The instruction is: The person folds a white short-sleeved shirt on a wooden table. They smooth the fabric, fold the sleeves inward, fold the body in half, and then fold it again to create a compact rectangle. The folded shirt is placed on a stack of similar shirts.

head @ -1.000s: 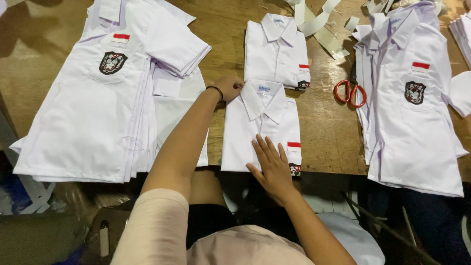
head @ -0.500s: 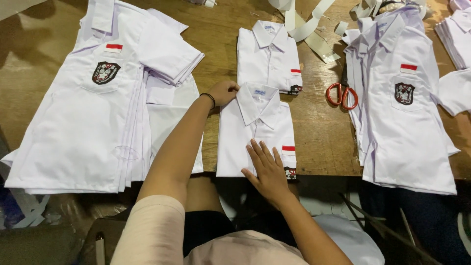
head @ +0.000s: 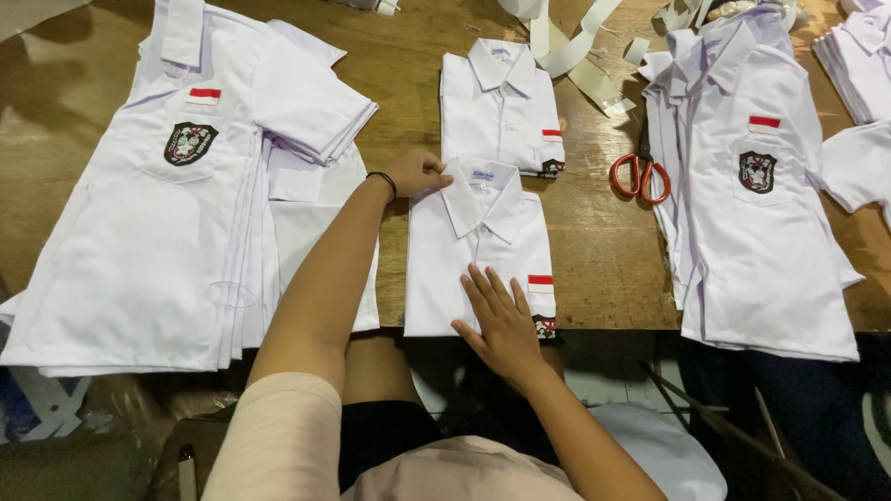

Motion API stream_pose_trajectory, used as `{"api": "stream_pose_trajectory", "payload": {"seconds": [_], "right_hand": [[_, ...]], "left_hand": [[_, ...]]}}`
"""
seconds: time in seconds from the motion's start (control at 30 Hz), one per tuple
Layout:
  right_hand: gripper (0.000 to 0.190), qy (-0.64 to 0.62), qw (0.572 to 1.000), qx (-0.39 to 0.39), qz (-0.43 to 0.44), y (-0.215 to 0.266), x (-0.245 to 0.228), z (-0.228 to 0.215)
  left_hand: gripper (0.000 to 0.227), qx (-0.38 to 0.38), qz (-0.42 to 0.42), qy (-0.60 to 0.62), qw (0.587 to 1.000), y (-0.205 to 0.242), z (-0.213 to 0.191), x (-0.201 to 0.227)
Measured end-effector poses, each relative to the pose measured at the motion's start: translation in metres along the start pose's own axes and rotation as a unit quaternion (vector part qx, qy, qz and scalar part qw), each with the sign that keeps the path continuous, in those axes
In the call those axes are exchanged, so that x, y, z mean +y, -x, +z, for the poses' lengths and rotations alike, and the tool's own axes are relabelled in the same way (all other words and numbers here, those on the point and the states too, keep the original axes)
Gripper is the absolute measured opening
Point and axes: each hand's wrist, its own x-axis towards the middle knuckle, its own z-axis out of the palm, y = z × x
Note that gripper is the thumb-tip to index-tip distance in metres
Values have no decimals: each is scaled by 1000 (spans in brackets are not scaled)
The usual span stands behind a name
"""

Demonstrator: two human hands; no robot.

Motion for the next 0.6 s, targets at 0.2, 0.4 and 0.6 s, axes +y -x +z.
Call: {"api": "stream_pose_trajectory", "payload": {"seconds": [0.2,0.4,0.6], "right_hand": [[70,-7,1000,-6,5,-1,1,0],[70,-10,1000,1,4,-1,-1,0],[70,-9,1000,14,-1,0,1,2]], "left_hand": [[45,39,-10,29,999,7,3,17],[40,66,-21,-38,997,15,7,23],[24,120,-89,-234,961,33,13,46]]}}
